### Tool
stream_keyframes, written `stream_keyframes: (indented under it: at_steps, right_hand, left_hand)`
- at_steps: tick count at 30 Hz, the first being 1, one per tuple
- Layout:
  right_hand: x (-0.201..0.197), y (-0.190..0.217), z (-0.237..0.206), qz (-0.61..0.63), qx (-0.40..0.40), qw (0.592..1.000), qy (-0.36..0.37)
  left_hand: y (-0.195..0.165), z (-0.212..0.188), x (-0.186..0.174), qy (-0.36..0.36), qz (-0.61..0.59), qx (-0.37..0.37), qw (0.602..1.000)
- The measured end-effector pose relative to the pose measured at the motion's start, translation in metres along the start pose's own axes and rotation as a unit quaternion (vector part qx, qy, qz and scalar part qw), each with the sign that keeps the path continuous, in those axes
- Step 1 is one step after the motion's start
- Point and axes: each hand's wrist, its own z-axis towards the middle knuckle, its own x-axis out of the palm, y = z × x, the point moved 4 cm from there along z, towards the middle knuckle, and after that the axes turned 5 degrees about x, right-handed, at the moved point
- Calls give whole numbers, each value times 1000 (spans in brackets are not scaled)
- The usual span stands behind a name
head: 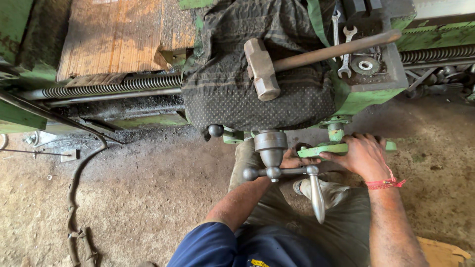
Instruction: The person operates a green metal lathe by turning a handwheel with both hands to move the carriage along the bed. The hands remain on the wheel throughout, adjusting position slightly while the machine runs. No other objects are handled.
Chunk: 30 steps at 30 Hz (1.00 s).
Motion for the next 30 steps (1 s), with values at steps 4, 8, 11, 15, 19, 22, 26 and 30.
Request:
stream_keyframes:
  at_steps: [4,8,11,15,19,22,26,30]
  right_hand:
    - [2,2,1,1,-5,1000,-10]
    - [3,4,3,2,-10,1000,-14]
    - [3,5,4,9,-13,1000,-24]
    - [5,6,4,-1,-14,1000,-25]
    - [6,7,3,-12,-8,1000,-18]
    - [5,8,4,-7,-8,1000,-20]
    - [4,11,3,-13,-1,1000,-11]
    - [2,15,6,-15,-6,1000,-16]
  left_hand:
    - [-15,-13,6,-28,463,171,869]
    - [-17,-15,5,-40,447,161,879]
    - [-18,-13,1,-64,469,175,863]
    - [-11,-9,-9,-97,429,145,886]
    - [-8,-2,-12,-53,442,163,881]
    - [-6,4,-13,-2,384,129,914]
    - [-3,5,-12,31,-35,28,999]
    - [-10,-5,-14,8,436,168,884]
